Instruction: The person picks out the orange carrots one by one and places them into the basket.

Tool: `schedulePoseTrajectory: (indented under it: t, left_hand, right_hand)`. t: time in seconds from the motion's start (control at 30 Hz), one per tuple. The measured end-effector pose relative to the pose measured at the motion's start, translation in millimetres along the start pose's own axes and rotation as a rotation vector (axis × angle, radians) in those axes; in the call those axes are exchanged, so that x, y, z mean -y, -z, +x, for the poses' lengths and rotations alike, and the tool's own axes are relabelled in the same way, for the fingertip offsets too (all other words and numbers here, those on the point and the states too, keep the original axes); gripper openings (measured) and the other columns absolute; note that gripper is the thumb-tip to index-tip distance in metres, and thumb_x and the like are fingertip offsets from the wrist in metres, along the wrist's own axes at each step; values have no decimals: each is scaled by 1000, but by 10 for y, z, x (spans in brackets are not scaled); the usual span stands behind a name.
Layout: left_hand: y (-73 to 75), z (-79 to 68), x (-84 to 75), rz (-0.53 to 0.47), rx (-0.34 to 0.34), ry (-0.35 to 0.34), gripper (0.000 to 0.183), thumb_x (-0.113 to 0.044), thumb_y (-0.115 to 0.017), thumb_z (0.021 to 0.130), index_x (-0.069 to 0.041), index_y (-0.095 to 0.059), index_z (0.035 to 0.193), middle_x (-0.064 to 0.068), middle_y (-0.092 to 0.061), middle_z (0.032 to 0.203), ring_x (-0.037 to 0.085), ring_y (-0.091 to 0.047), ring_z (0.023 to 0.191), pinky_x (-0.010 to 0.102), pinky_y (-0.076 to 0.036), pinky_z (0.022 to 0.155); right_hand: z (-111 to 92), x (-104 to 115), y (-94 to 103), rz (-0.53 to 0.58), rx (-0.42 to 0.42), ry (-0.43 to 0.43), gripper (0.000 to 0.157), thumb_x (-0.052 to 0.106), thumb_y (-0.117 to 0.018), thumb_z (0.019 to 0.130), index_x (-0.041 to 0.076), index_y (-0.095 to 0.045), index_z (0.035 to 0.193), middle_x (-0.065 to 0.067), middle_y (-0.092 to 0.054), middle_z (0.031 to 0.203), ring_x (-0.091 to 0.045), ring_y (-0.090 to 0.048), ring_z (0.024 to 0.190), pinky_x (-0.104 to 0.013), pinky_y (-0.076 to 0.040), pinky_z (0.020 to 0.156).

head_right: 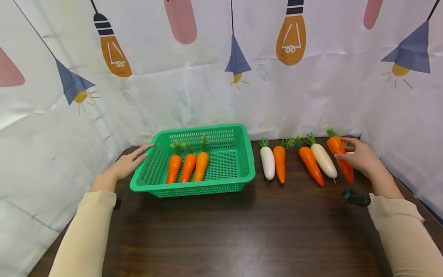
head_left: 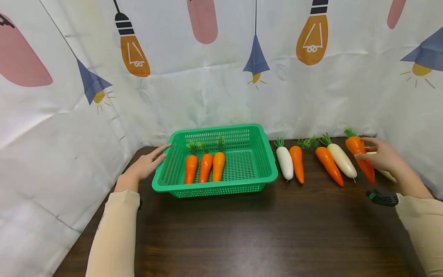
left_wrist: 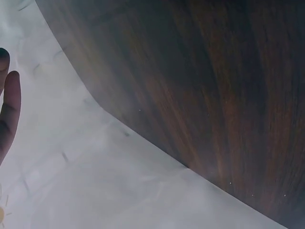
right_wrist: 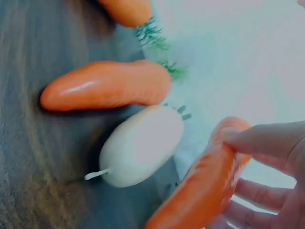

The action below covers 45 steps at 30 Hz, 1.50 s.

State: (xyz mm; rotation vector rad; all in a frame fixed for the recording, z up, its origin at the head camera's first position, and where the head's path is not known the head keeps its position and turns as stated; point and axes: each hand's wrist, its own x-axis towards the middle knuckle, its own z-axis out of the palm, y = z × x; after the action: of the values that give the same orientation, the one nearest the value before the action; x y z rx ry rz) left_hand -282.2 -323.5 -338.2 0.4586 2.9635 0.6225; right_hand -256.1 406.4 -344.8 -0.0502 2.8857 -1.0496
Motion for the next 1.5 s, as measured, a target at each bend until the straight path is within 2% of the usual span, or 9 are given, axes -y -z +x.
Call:
schedulePoseTrajectory:
  t: [0.07, 0.13, 0.2, 0.3, 0.43, 0.6, 0.7, 0.83, 1.5]
  left_hand:
    - [7, 0, -3, 16, -1, 1, 62, -50, -31, 112, -24, -19, 166, 29, -64, 105, 41, -65, 90, 59, -48, 84]
    - [13, 1, -8, 23, 1, 3, 62, -50, -31, 112, -24, -19, 166, 19, -59, 81, 31, -61, 75, 54, -47, 78]
    - [13, 0, -10, 29, -2, 5, 62, -51, -31, 112, -24, -19, 166, 11, -53, 73, 25, -57, 71, 51, -47, 76]
    - [11, 3, -7, 26, -5, 4, 62, -50, -32, 112, -24, -19, 166, 8, -52, 72, 25, -56, 68, 50, -46, 73]
    - [3, 6, 1, 20, -11, 6, 62, -51, -32, 111, -25, -19, 166, 13, -58, 80, 29, -60, 73, 50, -47, 73]
    - [-8, 3, 9, 20, -29, 1, 62, -51, -31, 111, -25, -20, 166, 33, -59, 129, 47, -64, 104, 60, -49, 83]
    - [-8, -1, 1, 16, -32, 3, 62, -51, -31, 111, -25, -20, 166, 38, -49, 142, 51, -60, 114, 63, -48, 88]
    - [-10, -12, -13, 15, -32, 5, 62, -51, -31, 111, -25, -20, 166, 35, -57, 133, 47, -63, 106, 61, -48, 85]
    - [-29, -11, 13, -7, -40, 8, 62, -52, -31, 111, -25, -21, 166, 39, -44, 146, 54, -56, 119, 67, -44, 93]
  right_hand:
    - [-11, 34, 22, 39, 6, 5, 78, 22, -57, 107, -17, -9, 155, -55, -27, 140, -64, -49, 116, -43, -60, 73]
    - [-21, 71, 33, 81, 16, -3, 80, 26, -56, 108, -13, -7, 157, -53, -25, 143, -43, -63, 106, -35, -59, 73]
    - [-28, 107, 39, 144, 30, -4, 81, 28, -55, 108, -10, -4, 159, -52, -22, 146, -13, -66, 96, -27, -57, 73]
    - [-36, 165, 27, 247, 39, -4, 81, 30, -53, 109, -3, -2, 162, -48, -19, 151, 16, -51, 83, -20, -55, 73]
    - [-33, 240, -7, 338, 47, 5, 80, 31, -52, 109, 6, 0, 165, -44, -15, 156, 15, -52, 85, -18, -54, 75]
    - [-10, 325, -55, 403, 70, 16, 78, 29, -51, 110, 12, 0, 166, -35, -22, 156, 11, -56, 90, -19, -54, 77]
    - [5, 374, -85, 466, 85, 26, 76, 25, -52, 110, 16, -3, 167, -3, -53, 138, 7, -60, 92, -20, -55, 77]
    - [19, 426, -116, 570, 104, 51, 74, 19, -54, 109, 19, -9, 167, 32, -59, 107, 1, -66, 93, -23, -57, 76]
    - [71, 836, -247, 851, 233, 47, 74, 14, -52, 109, 15, -6, 166, 12, -58, 120, -11, -66, 98, -30, -57, 81]
